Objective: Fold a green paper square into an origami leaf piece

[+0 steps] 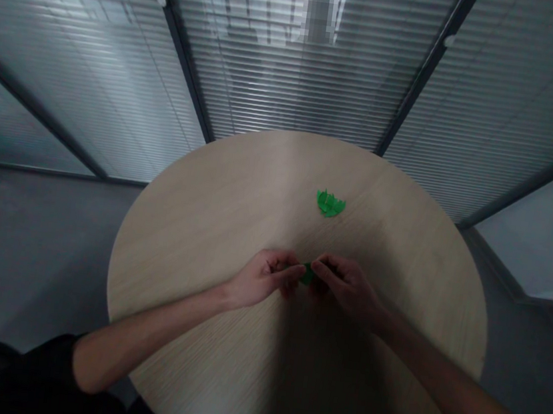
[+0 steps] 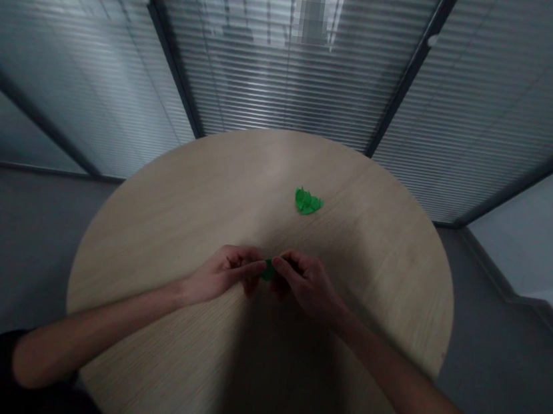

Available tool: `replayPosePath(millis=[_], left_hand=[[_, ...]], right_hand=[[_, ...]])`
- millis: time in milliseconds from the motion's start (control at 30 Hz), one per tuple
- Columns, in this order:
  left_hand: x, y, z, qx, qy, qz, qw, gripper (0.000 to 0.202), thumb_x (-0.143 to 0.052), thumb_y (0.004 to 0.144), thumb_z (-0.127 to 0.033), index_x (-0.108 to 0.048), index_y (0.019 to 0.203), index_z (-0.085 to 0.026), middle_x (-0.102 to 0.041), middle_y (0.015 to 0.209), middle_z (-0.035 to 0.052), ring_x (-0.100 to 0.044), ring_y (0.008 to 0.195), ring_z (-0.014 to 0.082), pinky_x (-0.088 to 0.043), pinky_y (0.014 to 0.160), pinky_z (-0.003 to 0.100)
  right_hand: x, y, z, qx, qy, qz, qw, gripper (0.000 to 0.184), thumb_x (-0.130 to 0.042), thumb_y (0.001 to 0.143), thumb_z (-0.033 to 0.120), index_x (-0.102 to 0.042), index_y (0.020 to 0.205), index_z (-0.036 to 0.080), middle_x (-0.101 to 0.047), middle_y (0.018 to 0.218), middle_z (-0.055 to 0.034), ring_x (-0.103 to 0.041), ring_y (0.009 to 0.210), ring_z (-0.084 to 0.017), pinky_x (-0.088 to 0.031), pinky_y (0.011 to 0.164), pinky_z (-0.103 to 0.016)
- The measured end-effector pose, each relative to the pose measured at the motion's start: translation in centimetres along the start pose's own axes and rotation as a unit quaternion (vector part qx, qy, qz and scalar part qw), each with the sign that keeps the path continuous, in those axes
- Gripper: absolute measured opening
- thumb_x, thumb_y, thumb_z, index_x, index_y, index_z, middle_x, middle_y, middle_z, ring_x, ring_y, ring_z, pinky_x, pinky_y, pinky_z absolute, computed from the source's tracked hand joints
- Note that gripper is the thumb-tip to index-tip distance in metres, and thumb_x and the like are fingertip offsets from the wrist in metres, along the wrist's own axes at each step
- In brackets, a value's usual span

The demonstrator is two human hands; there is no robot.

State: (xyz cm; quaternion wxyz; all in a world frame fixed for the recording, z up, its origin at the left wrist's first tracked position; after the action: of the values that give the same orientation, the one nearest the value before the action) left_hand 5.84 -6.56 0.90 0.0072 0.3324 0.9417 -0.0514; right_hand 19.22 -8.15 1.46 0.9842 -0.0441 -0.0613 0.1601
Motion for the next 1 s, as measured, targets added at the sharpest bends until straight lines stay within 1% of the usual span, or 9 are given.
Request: replayPosePath(millis=[100,233,333,433,600,800,867,1000], left_hand=[[0.1,0.0,-0.1,0.0,0.003,-0.005,1.0,0.049,-0.071,0.088,-0.06,-0.066,0.085,-0.012,-0.063,0.068,0.0009,-0.062,0.057,0.0119,-0.052,0.054,0.023],[0.1,-0.1,-0.2,0.003,0.007,-0.01,1.0,0.048,-0.072,0.088,-0.059,-0.065,0.083,-0.013,-0.062,0.066,0.0004,-0.061,0.056,0.0111,-0.05,0.053,0.022],[0.1,0.0,-0.3,-0.003,-0.001,-0.01,1.0,0.048,-0.071,0.088,-0.06,-0.065,0.082,-0.013,-0.061,0.065,-0.0003,-0.059,0.055,0.0108,-0.052,0.054,0.023],[0.2,0.1,-0.3,-0.011,0.003,-0.013,1.0,0.049,-0.07,0.088,-0.062,-0.064,0.082,-0.013,-0.062,0.064,0.0,-0.06,0.054,0.0109,-0.052,0.053,0.023],[0.2,0.1,-0.3,-0.009,0.006,-0.018,1.0,0.049,-0.071,0.088,-0.061,-0.064,0.082,-0.013,-0.062,0.065,0.0001,-0.06,0.053,0.0107,-0.052,0.053,0.023],[0.3,0.1,-0.4,-0.002,0.012,-0.025,1.0,0.051,-0.072,0.087,-0.062,-0.065,0.084,-0.012,-0.064,0.066,0.0009,-0.062,0.054,0.0114,-0.051,0.053,0.022],[0.4,0.1,-0.5,-0.001,0.015,-0.026,1.0,0.052,-0.071,0.087,-0.063,-0.066,0.085,-0.012,-0.064,0.065,0.0009,-0.062,0.054,0.0114,-0.052,0.052,0.022],[0.5,0.0,-0.8,-0.011,0.038,-0.03,0.999,0.052,-0.069,0.088,-0.064,-0.063,0.082,-0.013,-0.062,0.064,0.0001,-0.061,0.054,0.011,-0.05,0.051,0.021]], right_hand=[[-0.2,0.0,0.2,0.01,-0.01,0.013,1.0,0.049,-0.061,0.094,0.066,-0.065,0.082,0.018,-0.069,0.068,-0.0026,-0.063,0.058,-0.014,-0.05,0.055,-0.026],[-0.1,-0.1,0.3,0.027,-0.021,0.012,0.999,0.047,-0.061,0.096,0.061,-0.061,0.076,0.019,-0.066,0.063,-0.0012,-0.061,0.055,-0.013,-0.048,0.054,-0.025],[-0.2,0.0,0.0,0.02,-0.024,0.015,0.999,0.045,-0.061,0.096,0.06,-0.063,0.078,0.018,-0.067,0.066,-0.0016,-0.06,0.056,-0.013,-0.047,0.054,-0.025],[-0.6,-0.1,-0.1,0.019,-0.017,0.029,0.999,0.042,-0.065,0.094,0.058,-0.065,0.082,0.018,-0.067,0.071,-0.0015,-0.06,0.057,-0.012,-0.046,0.054,-0.024],[-1.0,-0.3,0.1,0.02,0.004,0.038,0.999,0.04,-0.068,0.093,0.057,-0.064,0.08,0.019,-0.062,0.066,0.0007,-0.057,0.056,-0.012,-0.047,0.053,-0.024],[-1.3,-0.4,0.0,0.021,0.01,0.051,0.998,0.033,-0.071,0.092,0.05,-0.068,0.086,0.017,-0.065,0.071,-0.0005,-0.058,0.059,-0.011,-0.047,0.056,-0.024],[-1.4,-0.4,0.1,0.02,0.013,0.054,0.998,0.032,-0.072,0.091,0.048,-0.067,0.083,0.017,-0.064,0.07,0.0001,-0.058,0.058,-0.011,-0.047,0.055,-0.024],[-1.2,-0.4,0.5,0.017,0.022,0.049,0.998,0.031,-0.072,0.089,0.047,-0.065,0.079,0.018,-0.061,0.067,0.0011,-0.056,0.057,-0.012,-0.047,0.054,-0.024]])
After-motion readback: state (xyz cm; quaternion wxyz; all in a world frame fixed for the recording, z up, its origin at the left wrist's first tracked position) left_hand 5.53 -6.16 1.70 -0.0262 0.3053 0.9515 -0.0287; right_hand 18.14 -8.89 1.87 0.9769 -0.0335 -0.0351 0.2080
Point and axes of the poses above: each hand's wrist, its own y-axis towards the middle knuckle, its own x-axis out of the back of the hand, z = x × y, the point moved 8 cm from there along y, towards the middle knuckle
